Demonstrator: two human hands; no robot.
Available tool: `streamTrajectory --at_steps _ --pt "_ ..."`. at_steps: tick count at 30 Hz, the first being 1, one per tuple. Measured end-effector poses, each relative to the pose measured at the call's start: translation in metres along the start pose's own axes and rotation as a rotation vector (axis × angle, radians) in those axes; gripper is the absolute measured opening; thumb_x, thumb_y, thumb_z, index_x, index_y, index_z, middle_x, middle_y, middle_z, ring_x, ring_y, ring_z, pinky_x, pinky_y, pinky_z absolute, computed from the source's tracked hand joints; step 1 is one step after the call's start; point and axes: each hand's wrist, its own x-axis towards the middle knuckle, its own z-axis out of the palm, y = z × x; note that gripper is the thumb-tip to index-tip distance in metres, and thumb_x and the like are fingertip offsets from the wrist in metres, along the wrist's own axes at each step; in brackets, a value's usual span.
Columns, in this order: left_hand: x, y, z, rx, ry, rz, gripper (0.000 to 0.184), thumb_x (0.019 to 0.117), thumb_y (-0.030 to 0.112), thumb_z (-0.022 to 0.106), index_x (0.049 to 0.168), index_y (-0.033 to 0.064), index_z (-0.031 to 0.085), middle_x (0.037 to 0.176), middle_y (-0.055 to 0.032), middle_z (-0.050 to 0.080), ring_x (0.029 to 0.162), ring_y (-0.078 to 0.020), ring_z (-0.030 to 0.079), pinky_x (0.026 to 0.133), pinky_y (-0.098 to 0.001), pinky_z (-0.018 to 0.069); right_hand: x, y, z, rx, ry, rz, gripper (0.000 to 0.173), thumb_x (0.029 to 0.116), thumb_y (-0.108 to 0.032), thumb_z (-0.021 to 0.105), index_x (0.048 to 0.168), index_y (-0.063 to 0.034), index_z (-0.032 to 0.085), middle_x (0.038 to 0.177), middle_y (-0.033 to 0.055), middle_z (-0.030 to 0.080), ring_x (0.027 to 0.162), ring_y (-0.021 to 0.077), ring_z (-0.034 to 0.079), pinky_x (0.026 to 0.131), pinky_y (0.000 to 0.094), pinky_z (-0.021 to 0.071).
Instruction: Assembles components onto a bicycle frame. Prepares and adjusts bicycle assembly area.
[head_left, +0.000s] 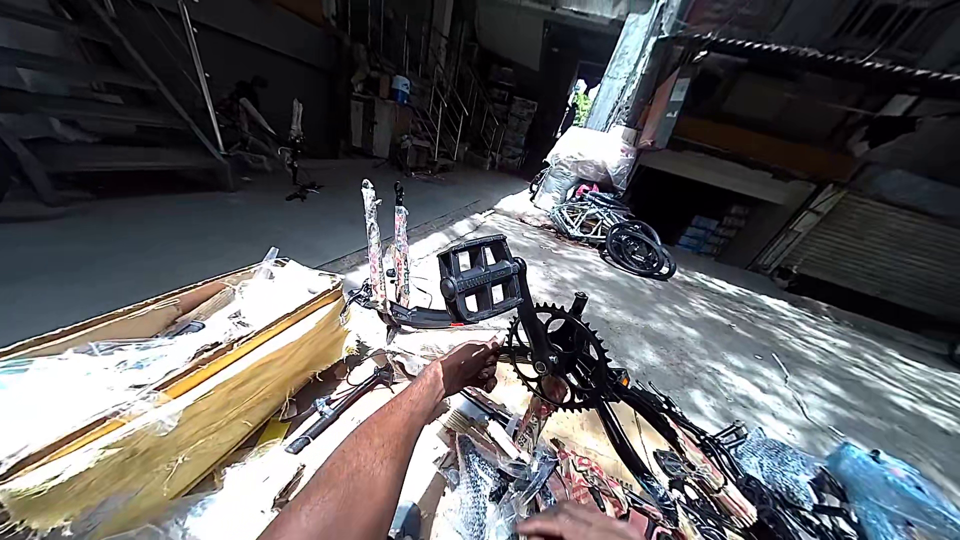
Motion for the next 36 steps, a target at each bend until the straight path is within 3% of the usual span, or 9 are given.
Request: streamTrajectory --at_steps 4,7,9,12,14,19,26,32,36 --pt "-0.003 0.005 -0.007 0.187 -0.021 -0.006 0.049 0.1128 0.042 0.028 0.1 0.0064 0.06 0.073 -0.0031 0.059 0.059 -0.0154 0.061 0.058 -0.0309 0.056 0.091 0.0 -0.095 -0.243 0.477 -0.079 0.022 0.0985 -0.037 0.066 0.11 -0.0204 0.076 0.099 -0.0058 0.07 0.081 0.0082 0.069 0.068 0.0291 0.062" --pt "-0.001 0.002 -0.02 0.128 -0.128 -0.002 0.043 0.1125 0.036 0.03 0.115 0.0059 0.061 0.089 -0.0066 0.067 0.076 -0.0204 0.07 0.07 -0.0371 0.0605 0.14 0.004 -0.133 -0.372 0.564 -0.039 0.024 0.099 -0.038 0.066 0.113 -0.0201 0.075 0.102 -0.0042 0.071 0.085 0.0086 0.068 0.071 0.0307 0.0594" --pt "0.004 -0.003 -0.024 0.075 -0.116 0.003 0.04 0.1128 0.034 0.034 0.113 0.0048 0.061 0.088 -0.008 0.067 0.078 -0.0227 0.071 0.073 -0.039 0.0612 0.162 0.006 -0.145 -0.4 0.54 -0.029 0.02 0.0977 -0.038 0.07 0.104 -0.0207 0.077 0.093 -0.0053 0.073 0.078 0.0071 0.069 0.067 0.0313 0.0595" --pt "0.009 -0.008 -0.02 0.061 -0.083 0.015 0.044 0.1137 0.036 0.028 0.088 0.0099 0.051 0.066 -0.0011 0.052 0.061 -0.017 0.06 0.067 -0.0352 0.058 0.177 0.003 -0.152 -0.385 0.43 0.018 0.012 0.0959 -0.029 0.074 0.094 -0.019 0.078 0.08 -0.0049 0.072 0.063 0.0081 0.063 0.058 0.0344 0.0527" --pt "0.008 -0.005 -0.017 0.112 -0.059 0.023 0.047 0.1134 0.04 0.029 0.082 0.0106 0.049 0.061 0.0005 0.047 0.055 -0.0148 0.056 0.062 -0.032 0.0562 0.179 -0.002 -0.156 -0.355 0.36 0.015 0.006 0.0961 -0.02 0.073 0.096 -0.0176 0.079 0.085 -0.0038 0.073 0.066 0.0086 0.064 0.061 0.0332 0.0535" --pt "0.004 0.004 -0.03 0.19 -0.12 0.017 0.033 0.1113 0.028 0.036 0.117 0.0077 0.061 0.086 -0.0053 0.066 0.073 -0.0183 0.068 0.068 -0.0335 0.0583 0.174 -0.001 -0.172 -0.107 0.229 0.024 0.02 0.0969 -0.003 0.067 0.114 -0.0078 0.076 0.103 0.0049 0.077 0.092 0.012 0.073 0.085 0.0303 0.0602" --pt "0.011 -0.003 -0.023 0.136 -0.102 0.044 0.04 0.1133 0.034 0.033 0.09 0.0088 0.053 0.065 -0.0006 0.05 0.058 -0.0152 0.059 0.063 -0.0334 0.0576 0.191 -0.002 -0.171 -0.262 0.263 0.022 0.012 0.0935 -0.015 0.076 0.106 -0.0142 0.078 0.088 -0.0007 0.077 0.075 0.0086 0.071 0.072 0.0312 0.0605" --pt "0.002 0.004 -0.034 0.186 -0.194 0.03 0.033 0.1126 0.029 0.035 0.124 0.0093 0.059 0.093 -0.0085 0.068 0.081 -0.0217 0.071 0.075 -0.0381 0.06 0.185 -0.013 -0.175 -0.019 0.076 -0.007 0.026 0.0957 0.007 0.059 0.117 -0.0032 0.071 0.112 0.009 0.074 0.101 0.0174 0.071 0.09 0.0331 0.0596" --pt "0.006 -0.002 -0.031 0.144 -0.173 0.041 0.032 0.1125 0.031 0.037 0.112 0.0073 0.059 0.081 -0.0069 0.063 0.075 -0.0221 0.07 0.072 -0.0396 0.0616 0.189 0.005 -0.17 -0.213 0.256 0.013 0.015 0.0947 -0.019 0.074 0.108 -0.0144 0.077 0.084 -0.0005 0.074 0.071 0.01 0.068 0.067 0.031 0.0578"
